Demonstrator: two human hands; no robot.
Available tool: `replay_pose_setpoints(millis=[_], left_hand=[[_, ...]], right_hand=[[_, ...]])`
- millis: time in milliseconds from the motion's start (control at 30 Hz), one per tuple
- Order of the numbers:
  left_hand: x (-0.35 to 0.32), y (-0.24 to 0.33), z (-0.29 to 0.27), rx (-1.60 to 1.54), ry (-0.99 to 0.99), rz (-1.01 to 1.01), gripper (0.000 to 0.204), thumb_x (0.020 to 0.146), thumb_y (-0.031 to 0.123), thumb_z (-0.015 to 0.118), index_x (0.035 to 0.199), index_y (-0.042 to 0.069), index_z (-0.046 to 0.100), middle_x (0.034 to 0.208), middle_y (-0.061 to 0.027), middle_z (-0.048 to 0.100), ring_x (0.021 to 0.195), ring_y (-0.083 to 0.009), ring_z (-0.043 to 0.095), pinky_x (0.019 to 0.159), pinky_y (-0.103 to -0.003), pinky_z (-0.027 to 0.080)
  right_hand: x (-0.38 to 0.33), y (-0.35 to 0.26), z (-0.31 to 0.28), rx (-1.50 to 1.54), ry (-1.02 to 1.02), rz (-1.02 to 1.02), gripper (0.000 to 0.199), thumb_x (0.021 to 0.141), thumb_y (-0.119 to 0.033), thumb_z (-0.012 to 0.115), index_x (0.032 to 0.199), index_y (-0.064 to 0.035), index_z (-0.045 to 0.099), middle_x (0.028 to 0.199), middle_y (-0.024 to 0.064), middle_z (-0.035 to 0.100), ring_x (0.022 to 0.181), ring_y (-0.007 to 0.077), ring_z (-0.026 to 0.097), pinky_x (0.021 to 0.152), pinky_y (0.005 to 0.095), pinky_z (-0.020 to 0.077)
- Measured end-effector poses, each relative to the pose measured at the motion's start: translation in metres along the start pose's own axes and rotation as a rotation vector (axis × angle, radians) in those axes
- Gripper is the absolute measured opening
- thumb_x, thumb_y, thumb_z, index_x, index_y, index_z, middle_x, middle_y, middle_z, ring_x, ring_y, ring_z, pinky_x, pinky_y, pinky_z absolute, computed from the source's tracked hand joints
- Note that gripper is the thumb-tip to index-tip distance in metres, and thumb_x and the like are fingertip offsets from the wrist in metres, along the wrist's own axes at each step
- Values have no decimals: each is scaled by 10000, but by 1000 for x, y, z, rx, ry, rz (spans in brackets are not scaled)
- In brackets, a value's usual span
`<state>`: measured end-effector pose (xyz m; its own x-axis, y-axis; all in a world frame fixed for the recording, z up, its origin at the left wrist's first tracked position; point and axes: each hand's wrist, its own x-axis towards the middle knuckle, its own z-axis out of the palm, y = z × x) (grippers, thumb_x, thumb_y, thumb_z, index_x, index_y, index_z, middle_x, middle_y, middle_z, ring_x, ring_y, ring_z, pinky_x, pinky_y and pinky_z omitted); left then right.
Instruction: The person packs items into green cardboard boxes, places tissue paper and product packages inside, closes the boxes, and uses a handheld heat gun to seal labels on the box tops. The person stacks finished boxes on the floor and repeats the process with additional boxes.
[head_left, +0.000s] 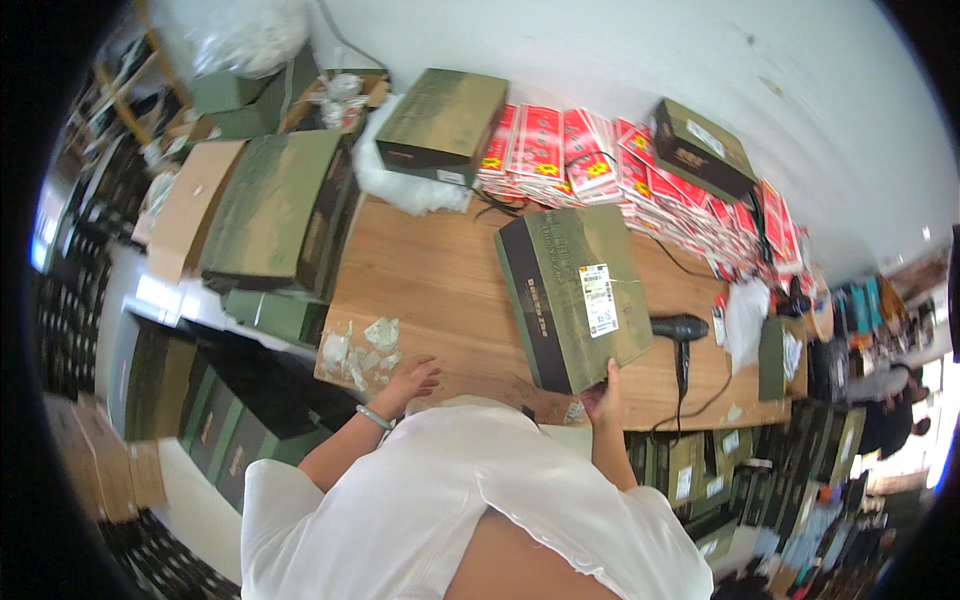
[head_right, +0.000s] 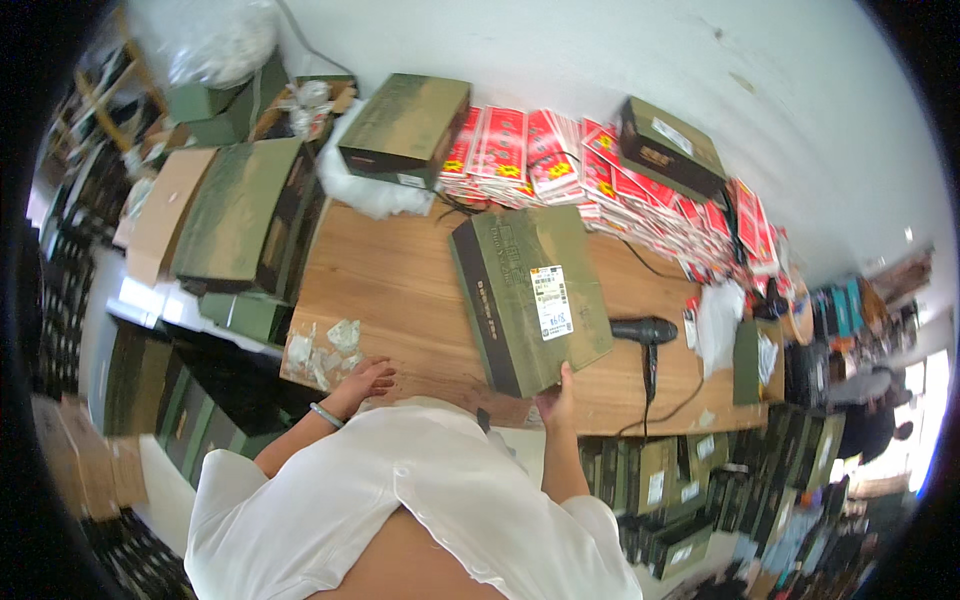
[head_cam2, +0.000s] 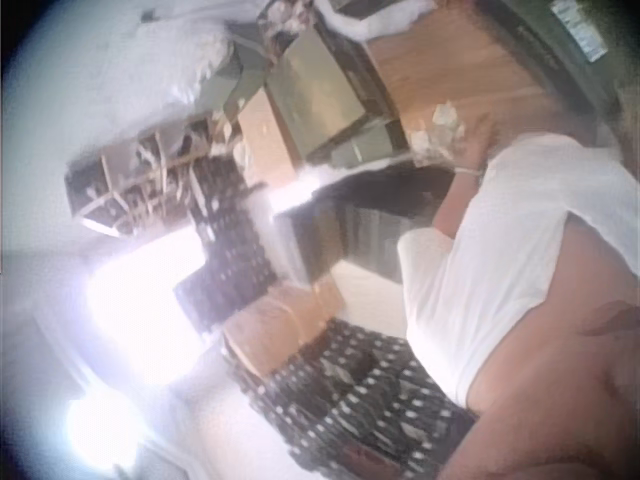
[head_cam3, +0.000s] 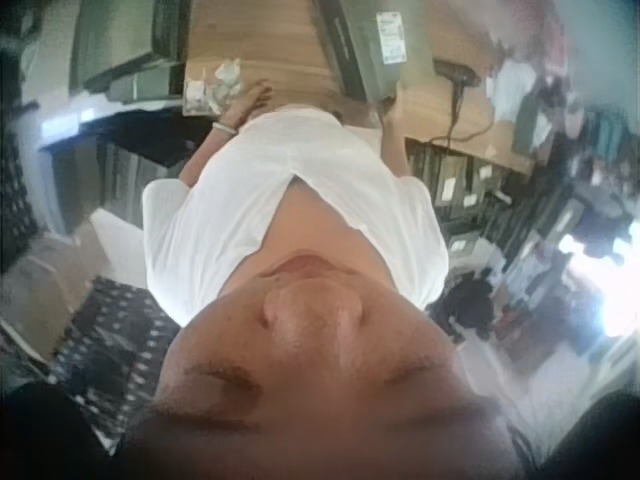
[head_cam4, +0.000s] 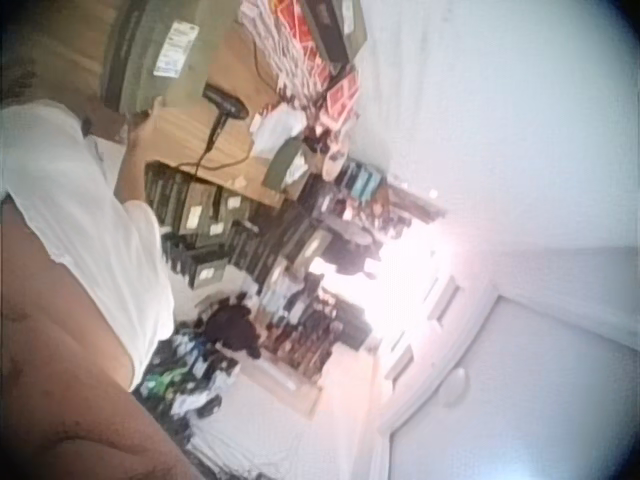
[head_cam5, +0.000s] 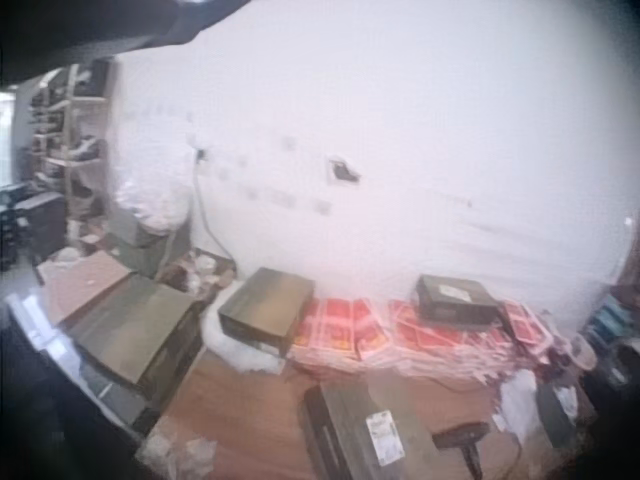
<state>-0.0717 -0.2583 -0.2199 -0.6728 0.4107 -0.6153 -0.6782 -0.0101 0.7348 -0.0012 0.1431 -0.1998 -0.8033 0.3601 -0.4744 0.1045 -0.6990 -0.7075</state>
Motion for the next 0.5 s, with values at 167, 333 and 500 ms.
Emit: replay_pose_setpoints(millis=[167,333,500], left_hand=[[-39,4,105,209,103,657,1104,884,399,675,1496,201,-223,1517,-294,207,1372,-369,312,1078,-443,324],[-96,-27,194,-107,297,686,1312,814,288,768,1390,233,-409,1553,-271,55,1421,-373,200,1120,-479,262],[-169,-104,224,-167,585,894,1365,733,509,788,1446,163,-323,1561,-214,99,1415,-333,209,1129,-481,254]], right_hand=[[-31,-45,23,-114,-304,87,704,903,-487,599,1427,-77,370,1373,104,480,1240,276,486,1033,423,416],[-60,-38,-11,-228,-549,303,707,923,-446,579,1441,-35,330,1429,136,419,1295,300,432,1083,442,357],[-165,-17,-12,-559,-718,182,765,896,-522,570,1489,-137,278,1492,130,339,1312,316,396,1093,448,331]])
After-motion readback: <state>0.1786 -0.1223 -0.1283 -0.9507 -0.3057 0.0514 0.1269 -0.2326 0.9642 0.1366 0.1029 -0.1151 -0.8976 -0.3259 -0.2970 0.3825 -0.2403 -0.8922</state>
